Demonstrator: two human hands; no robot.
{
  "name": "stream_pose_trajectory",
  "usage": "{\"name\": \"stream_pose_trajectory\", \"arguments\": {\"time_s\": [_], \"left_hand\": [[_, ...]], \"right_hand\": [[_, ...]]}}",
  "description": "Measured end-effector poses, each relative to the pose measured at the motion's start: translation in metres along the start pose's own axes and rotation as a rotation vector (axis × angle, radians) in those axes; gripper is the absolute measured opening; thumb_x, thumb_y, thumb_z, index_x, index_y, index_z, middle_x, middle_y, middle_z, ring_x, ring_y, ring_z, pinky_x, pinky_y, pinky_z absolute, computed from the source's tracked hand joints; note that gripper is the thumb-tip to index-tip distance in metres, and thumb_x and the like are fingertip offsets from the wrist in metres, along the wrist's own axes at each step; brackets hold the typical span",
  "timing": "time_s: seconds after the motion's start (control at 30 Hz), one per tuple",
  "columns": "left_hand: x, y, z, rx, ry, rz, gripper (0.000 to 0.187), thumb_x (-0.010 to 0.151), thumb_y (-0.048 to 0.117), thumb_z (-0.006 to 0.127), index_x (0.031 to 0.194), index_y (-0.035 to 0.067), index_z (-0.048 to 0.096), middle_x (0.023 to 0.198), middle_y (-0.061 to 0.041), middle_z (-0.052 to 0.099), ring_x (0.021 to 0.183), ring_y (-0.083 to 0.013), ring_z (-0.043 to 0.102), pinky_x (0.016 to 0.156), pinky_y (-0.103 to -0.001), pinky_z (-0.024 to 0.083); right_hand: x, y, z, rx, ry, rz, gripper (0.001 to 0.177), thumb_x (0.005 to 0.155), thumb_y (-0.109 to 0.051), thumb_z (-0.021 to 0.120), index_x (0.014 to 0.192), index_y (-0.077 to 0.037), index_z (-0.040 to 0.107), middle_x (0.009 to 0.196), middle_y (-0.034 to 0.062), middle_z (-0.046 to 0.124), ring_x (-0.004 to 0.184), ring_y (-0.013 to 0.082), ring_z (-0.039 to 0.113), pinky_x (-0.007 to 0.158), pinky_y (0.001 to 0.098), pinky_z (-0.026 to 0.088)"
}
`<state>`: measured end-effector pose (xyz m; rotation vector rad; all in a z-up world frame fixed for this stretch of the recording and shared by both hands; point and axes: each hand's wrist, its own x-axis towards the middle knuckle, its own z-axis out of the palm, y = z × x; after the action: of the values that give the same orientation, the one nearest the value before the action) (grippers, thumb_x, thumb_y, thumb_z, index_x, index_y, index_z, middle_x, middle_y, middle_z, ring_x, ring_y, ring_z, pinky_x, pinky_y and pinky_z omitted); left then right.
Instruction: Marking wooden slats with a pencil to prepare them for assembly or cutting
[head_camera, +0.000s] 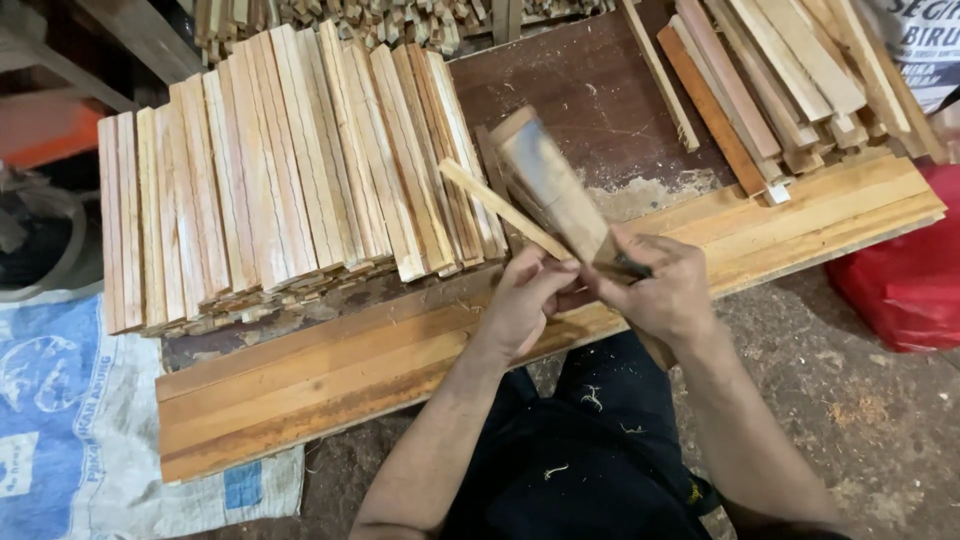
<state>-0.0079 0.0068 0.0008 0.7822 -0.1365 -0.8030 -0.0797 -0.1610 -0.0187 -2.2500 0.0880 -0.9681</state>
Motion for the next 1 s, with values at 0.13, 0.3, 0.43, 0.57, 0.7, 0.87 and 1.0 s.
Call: {"name": "stream_pose_trajectory", "arguments": {"time_s": [0.13,0.3,0.43,0.57,0.7,0.87,1.0], "left_hand": [[0.022,-0.009,-0.011,0.152,-0.05,0.083,0.032,0.091,0.007,0.073,0.115,-0.008,0.059,0.087,-0.023,0.067,0.066,-0.0289,0.073,0.054,-0.043,0.065],[0.006,0.013,0.01,0.268,0.014,0.207,0.024,0.092,0.016,0.075,0.107,0.0,0.066,0.086,-0.011,0.068,0.078,-0.0112,0.065,0.061,-0.031,0.06],[-0.01,0.019,0.024,0.178,0.044,0.106,0.019,0.091,0.009,0.069,0.103,-0.004,0.062,0.082,-0.006,0.061,0.074,-0.0127,0.062,0.063,-0.031,0.058],[-0.003,0.012,0.012,0.297,0.021,0.097,0.019,0.085,0.006,0.075,0.099,-0.002,0.064,0.077,-0.004,0.06,0.071,-0.0107,0.061,0.055,-0.023,0.052],[-0.003,0.01,-0.002,0.128,-0.05,-0.044,0.028,0.081,0.003,0.081,0.097,-0.006,0.06,0.082,-0.014,0.064,0.077,-0.0234,0.071,0.065,-0.033,0.06],[0.019,-0.016,-0.031,0.174,-0.184,-0.022,0.031,0.085,0.008,0.08,0.109,-0.006,0.065,0.093,-0.015,0.071,0.077,-0.022,0.074,0.063,-0.036,0.064],[0.026,-0.021,-0.044,0.218,-0.223,0.053,0.023,0.084,0.005,0.079,0.1,-0.007,0.067,0.081,-0.021,0.071,0.063,-0.0262,0.073,0.053,-0.036,0.061]], "right_hand": [[-0.012,0.018,0.018,-0.156,-0.044,-0.11,0.051,0.062,-0.019,0.096,0.108,-0.006,0.081,0.085,0.0092,0.077,0.065,0.0258,0.07,0.059,0.0347,0.058],[-0.036,0.052,0.029,-0.127,0.086,-0.182,0.052,0.067,-0.021,0.093,0.112,0.001,0.077,0.081,0.0109,0.073,0.067,0.0296,0.069,0.06,0.0358,0.057],[-0.022,0.035,0.015,-0.085,0.106,-0.176,0.048,0.07,-0.021,0.091,0.112,0.0,0.078,0.08,0.0076,0.072,0.067,0.0242,0.068,0.06,0.0304,0.056],[-0.007,0.018,0.005,-0.034,0.098,-0.213,0.049,0.067,-0.016,0.093,0.109,0.005,0.077,0.078,0.0118,0.07,0.064,0.0287,0.067,0.058,0.0338,0.054],[-0.018,0.033,0.011,-0.092,0.04,-0.237,0.047,0.066,-0.011,0.09,0.109,0.006,0.077,0.082,0.0121,0.072,0.065,0.0305,0.067,0.06,0.0337,0.056],[-0.002,-0.015,0.01,-0.036,-0.037,-0.195,0.046,0.065,-0.011,0.089,0.108,0.001,0.077,0.085,0.0135,0.073,0.066,0.0367,0.069,0.054,0.045,0.053],[0.001,-0.022,0.009,-0.071,-0.06,-0.173,0.037,0.072,-0.012,0.082,0.109,-0.006,0.079,0.086,0.0053,0.073,0.064,0.0308,0.069,0.054,0.0418,0.054]]}}
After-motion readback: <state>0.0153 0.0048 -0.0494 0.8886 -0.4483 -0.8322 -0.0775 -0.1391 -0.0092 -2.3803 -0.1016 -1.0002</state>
